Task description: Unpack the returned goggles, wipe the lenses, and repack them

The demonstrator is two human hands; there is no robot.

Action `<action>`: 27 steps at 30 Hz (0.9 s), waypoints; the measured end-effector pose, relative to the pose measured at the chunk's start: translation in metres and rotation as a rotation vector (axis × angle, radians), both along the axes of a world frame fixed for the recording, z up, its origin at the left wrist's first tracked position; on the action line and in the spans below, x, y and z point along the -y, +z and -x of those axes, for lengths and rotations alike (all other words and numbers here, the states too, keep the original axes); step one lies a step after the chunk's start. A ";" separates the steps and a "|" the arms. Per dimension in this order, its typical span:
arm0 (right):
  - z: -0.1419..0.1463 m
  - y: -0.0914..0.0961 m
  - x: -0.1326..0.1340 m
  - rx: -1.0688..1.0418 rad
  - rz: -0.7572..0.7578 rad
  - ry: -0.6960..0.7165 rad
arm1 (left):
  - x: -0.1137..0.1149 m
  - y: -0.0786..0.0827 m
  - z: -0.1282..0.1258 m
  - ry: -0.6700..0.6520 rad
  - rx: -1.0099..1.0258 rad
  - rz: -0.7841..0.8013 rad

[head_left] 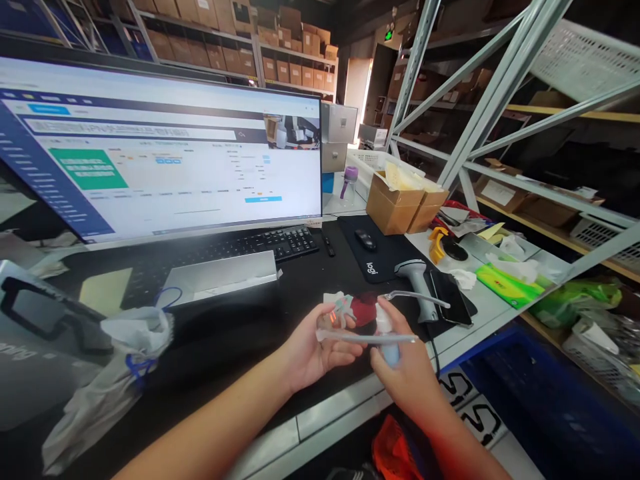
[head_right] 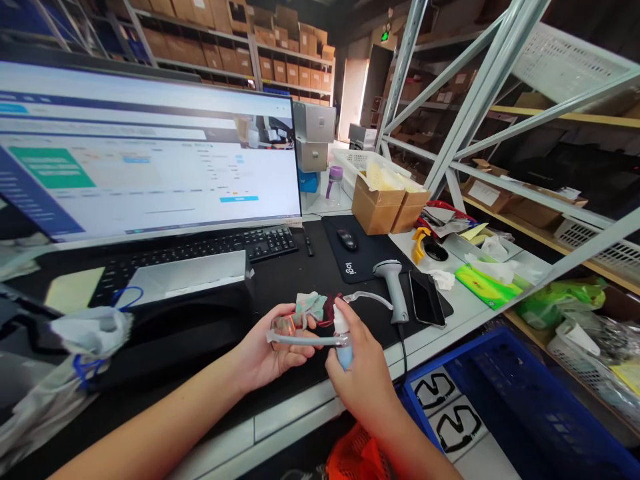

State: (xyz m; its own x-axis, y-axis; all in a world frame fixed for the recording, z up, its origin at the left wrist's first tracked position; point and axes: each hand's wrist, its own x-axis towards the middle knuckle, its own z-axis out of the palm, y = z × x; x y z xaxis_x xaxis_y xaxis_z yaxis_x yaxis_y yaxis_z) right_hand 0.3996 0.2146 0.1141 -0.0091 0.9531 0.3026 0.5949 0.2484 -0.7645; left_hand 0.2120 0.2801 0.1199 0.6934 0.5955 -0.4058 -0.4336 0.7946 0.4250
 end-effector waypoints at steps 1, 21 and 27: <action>0.003 -0.001 0.000 0.127 -0.068 -0.045 | 0.000 -0.001 -0.001 0.007 -0.013 -0.005; -0.023 -0.009 0.028 0.081 0.013 0.005 | 0.003 -0.005 -0.001 0.010 -0.080 -0.064; -0.133 0.011 0.011 -0.177 -0.167 -0.471 | 0.000 0.006 0.001 0.098 -0.226 -0.048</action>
